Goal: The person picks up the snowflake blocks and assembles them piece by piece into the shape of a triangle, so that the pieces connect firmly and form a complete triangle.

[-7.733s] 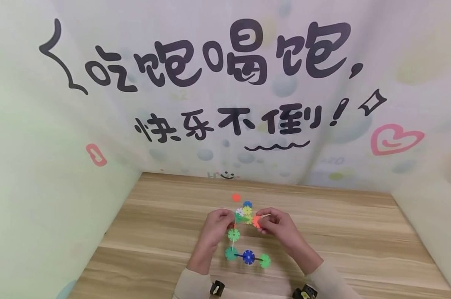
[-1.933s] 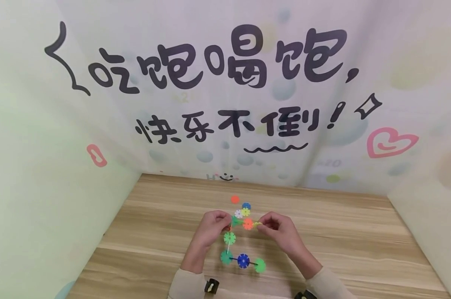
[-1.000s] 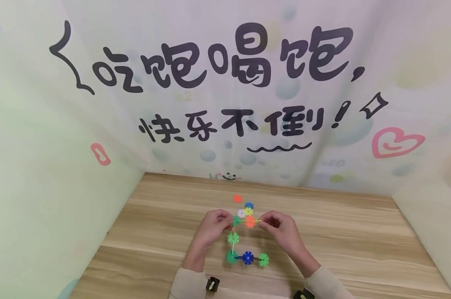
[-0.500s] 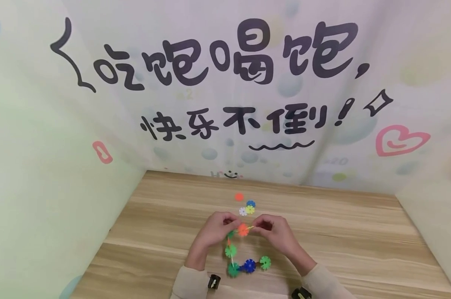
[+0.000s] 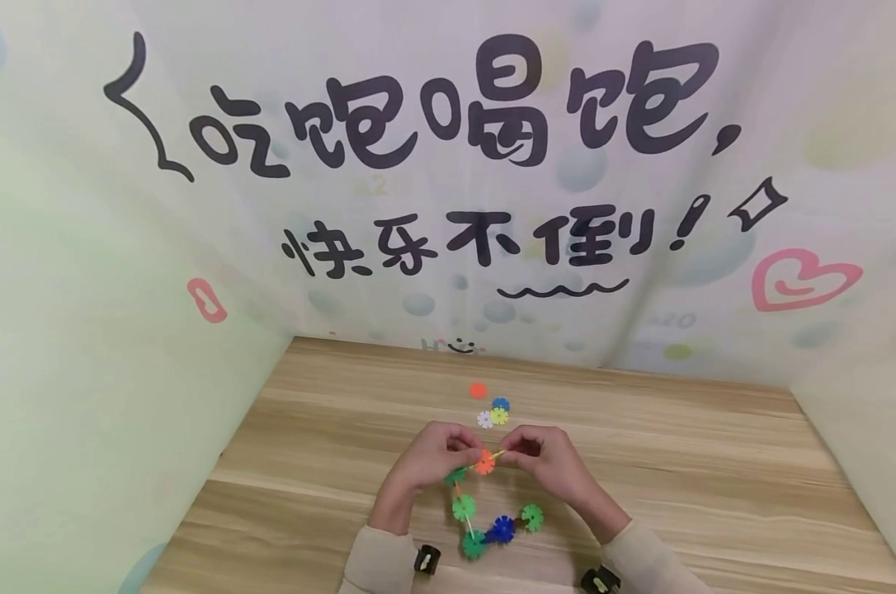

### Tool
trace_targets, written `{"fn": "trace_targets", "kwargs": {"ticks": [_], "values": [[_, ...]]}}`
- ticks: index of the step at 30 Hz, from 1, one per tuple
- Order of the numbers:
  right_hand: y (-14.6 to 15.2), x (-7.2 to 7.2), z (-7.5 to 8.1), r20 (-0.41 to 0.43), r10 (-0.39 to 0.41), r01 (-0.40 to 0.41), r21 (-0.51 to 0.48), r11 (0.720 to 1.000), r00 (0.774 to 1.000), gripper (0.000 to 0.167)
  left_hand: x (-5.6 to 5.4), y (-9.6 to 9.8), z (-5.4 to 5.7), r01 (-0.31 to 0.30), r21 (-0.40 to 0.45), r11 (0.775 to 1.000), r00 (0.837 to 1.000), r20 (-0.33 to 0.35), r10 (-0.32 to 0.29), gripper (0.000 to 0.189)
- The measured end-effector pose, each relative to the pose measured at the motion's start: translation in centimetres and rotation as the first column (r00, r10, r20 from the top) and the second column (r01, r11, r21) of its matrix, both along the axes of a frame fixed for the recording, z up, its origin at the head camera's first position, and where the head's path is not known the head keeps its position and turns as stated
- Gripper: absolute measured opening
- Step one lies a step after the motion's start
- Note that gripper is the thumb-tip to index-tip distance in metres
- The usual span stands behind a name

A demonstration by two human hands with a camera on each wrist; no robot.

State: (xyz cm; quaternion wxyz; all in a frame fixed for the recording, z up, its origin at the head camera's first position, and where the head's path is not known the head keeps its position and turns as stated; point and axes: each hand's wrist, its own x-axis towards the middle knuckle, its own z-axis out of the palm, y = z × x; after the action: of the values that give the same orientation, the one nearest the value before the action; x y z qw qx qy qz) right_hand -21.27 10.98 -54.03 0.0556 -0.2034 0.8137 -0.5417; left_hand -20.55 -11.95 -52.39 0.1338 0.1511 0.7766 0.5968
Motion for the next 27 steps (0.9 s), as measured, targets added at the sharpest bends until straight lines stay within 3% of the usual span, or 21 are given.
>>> {"fn": "trace_targets", "kwargs": {"ticks": [7,15,21,27], "values": [[0.5,-1.1,-0.6,-0.036,0.032,-0.029,0.081,0.996,0.999,0.013,-0.1,0.0,-0.3,-0.027,0.006,1.0,1.0,0.004,0.027,0.008],[-0.3,-5.3,-2.0,-0.051,-0.065,0.073,0.183,0.98,0.997,0.02,-0.1,0.0,-0.8,-0.057,-0.037,0.998,0.998,0.011,0.058,0.007],[-1.7,-8.1,-2.7,-0.096,-0.021,0.053,0.343,0.938,0.995,0.026,0.1,-0.3,-0.7,-0.07,-0.056,0.996,0.997,0.014,0.071,0.006],[-2.5,-9.0,-2.7,-0.108,0.026,0.028,0.469,0.883,0.994,0.026,0.0,-0.5,-0.5,-0.077,-0.063,0.995,0.997,0.021,0.079,0.005]]}}
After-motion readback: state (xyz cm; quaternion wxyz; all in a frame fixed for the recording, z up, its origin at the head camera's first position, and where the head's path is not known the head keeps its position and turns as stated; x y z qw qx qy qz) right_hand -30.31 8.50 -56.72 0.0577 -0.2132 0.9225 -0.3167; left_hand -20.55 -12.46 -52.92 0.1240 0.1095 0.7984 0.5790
